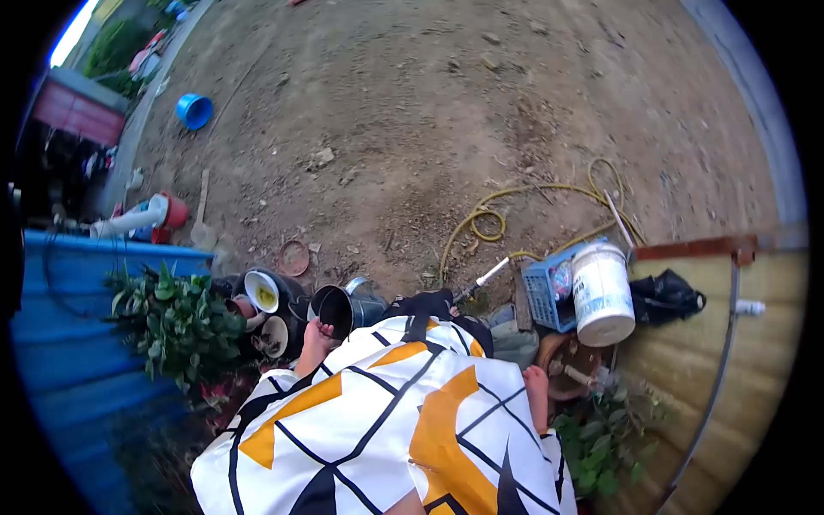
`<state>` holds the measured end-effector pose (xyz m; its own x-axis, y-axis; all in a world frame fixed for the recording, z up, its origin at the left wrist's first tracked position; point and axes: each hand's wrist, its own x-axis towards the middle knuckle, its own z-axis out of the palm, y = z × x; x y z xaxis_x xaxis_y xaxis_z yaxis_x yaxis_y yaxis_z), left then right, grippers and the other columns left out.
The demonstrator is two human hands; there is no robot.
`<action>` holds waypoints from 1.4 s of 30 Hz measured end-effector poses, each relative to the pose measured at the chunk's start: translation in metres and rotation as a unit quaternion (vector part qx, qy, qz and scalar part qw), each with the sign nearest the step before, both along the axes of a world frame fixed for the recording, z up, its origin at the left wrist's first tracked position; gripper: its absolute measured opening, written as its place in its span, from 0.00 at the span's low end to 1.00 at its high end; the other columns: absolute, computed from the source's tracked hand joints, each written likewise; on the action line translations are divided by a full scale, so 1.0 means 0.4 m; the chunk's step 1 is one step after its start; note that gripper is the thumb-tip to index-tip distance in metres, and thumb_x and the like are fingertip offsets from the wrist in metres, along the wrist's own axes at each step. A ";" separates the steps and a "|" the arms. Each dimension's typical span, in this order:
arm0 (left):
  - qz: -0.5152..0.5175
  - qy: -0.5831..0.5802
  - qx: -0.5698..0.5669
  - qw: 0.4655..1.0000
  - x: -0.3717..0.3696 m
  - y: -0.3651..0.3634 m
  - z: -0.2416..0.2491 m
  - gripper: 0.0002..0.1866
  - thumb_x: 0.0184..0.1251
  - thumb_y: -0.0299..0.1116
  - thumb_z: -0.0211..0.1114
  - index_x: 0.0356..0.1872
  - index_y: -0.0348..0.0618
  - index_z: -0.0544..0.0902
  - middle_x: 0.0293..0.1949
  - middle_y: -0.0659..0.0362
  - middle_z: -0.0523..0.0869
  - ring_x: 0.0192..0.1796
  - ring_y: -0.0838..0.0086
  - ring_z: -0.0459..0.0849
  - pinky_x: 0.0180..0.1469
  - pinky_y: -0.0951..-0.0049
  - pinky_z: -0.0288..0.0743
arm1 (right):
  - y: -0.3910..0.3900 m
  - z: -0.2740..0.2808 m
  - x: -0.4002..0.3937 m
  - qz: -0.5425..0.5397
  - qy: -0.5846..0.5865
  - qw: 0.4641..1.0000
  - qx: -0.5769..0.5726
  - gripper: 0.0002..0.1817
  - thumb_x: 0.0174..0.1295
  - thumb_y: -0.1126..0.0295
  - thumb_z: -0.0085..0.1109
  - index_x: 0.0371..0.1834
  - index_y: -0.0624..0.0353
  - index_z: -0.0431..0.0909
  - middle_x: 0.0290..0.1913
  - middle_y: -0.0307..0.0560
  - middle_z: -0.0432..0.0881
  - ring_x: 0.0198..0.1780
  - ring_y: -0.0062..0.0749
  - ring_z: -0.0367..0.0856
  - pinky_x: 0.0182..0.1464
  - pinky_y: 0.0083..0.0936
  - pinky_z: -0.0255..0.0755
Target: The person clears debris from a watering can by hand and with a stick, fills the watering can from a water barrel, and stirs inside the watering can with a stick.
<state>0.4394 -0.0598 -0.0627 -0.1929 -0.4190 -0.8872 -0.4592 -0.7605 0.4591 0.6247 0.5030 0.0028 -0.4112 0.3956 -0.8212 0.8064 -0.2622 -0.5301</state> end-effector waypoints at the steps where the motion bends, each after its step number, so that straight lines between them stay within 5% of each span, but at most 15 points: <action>1: 0.026 -0.017 -0.012 0.999 0.001 -0.002 -0.021 0.08 0.59 0.34 0.59 0.27 0.44 0.71 0.20 0.62 0.71 0.20 0.76 0.73 0.24 0.74 0.76 | 0.012 -0.001 -0.055 0.035 0.003 0.999 -0.001 0.18 0.59 0.66 0.49 0.53 0.54 0.64 0.36 0.41 0.74 0.33 0.28 0.76 0.28 0.23 0.70; 13: 0.134 0.013 -0.072 0.988 -0.044 0.020 -0.012 0.09 0.58 0.37 0.60 0.29 0.42 0.75 0.18 0.61 0.73 0.18 0.75 0.72 0.20 0.78 0.72 | -0.039 -0.034 -0.776 0.320 -0.036 0.947 0.005 0.19 0.59 0.66 0.49 0.54 0.54 0.63 0.37 0.42 0.74 0.34 0.29 0.76 0.28 0.24 0.70; 27: 0.347 0.031 -0.152 0.925 -0.100 0.135 0.068 0.12 0.56 0.41 0.61 0.27 0.43 0.76 0.20 0.61 0.76 0.23 0.75 0.74 0.28 0.74 0.70 | -0.317 -0.135 -1.480 0.597 -0.052 0.800 -0.030 0.19 0.59 0.66 0.48 0.54 0.54 0.63 0.38 0.43 0.73 0.35 0.30 0.76 0.28 0.25 0.70; 36: 0.560 -0.026 -0.186 0.807 -0.172 0.376 -0.004 0.08 0.59 0.35 0.59 0.27 0.43 0.73 0.18 0.62 0.74 0.16 0.77 0.72 0.20 0.78 0.71 | 0.005 -0.173 -2.038 0.550 -0.041 0.833 -0.047 0.19 0.59 0.66 0.48 0.54 0.54 0.62 0.39 0.43 0.73 0.35 0.31 0.76 0.29 0.25 0.70; 40: 0.651 -0.053 -0.129 0.746 -0.232 0.491 0.080 0.08 0.60 0.34 0.58 0.26 0.43 0.72 0.17 0.62 0.72 0.16 0.77 0.71 0.23 0.75 0.76 | 0.141 -0.079 -2.232 0.469 -0.099 0.872 0.101 0.22 0.59 0.62 0.46 0.56 0.56 0.62 0.49 0.47 0.72 0.45 0.38 0.74 0.39 0.35 0.69; 42: 0.673 -0.063 -0.108 0.729 -0.266 0.552 0.105 0.08 0.60 0.34 0.58 0.26 0.44 0.72 0.17 0.63 0.71 0.16 0.77 0.71 0.23 0.74 0.77 | 0.310 -0.239 -2.341 0.413 -0.154 0.881 0.169 0.16 0.58 0.66 0.46 0.47 0.64 0.68 0.46 0.50 0.74 0.44 0.40 0.75 0.40 0.36 0.71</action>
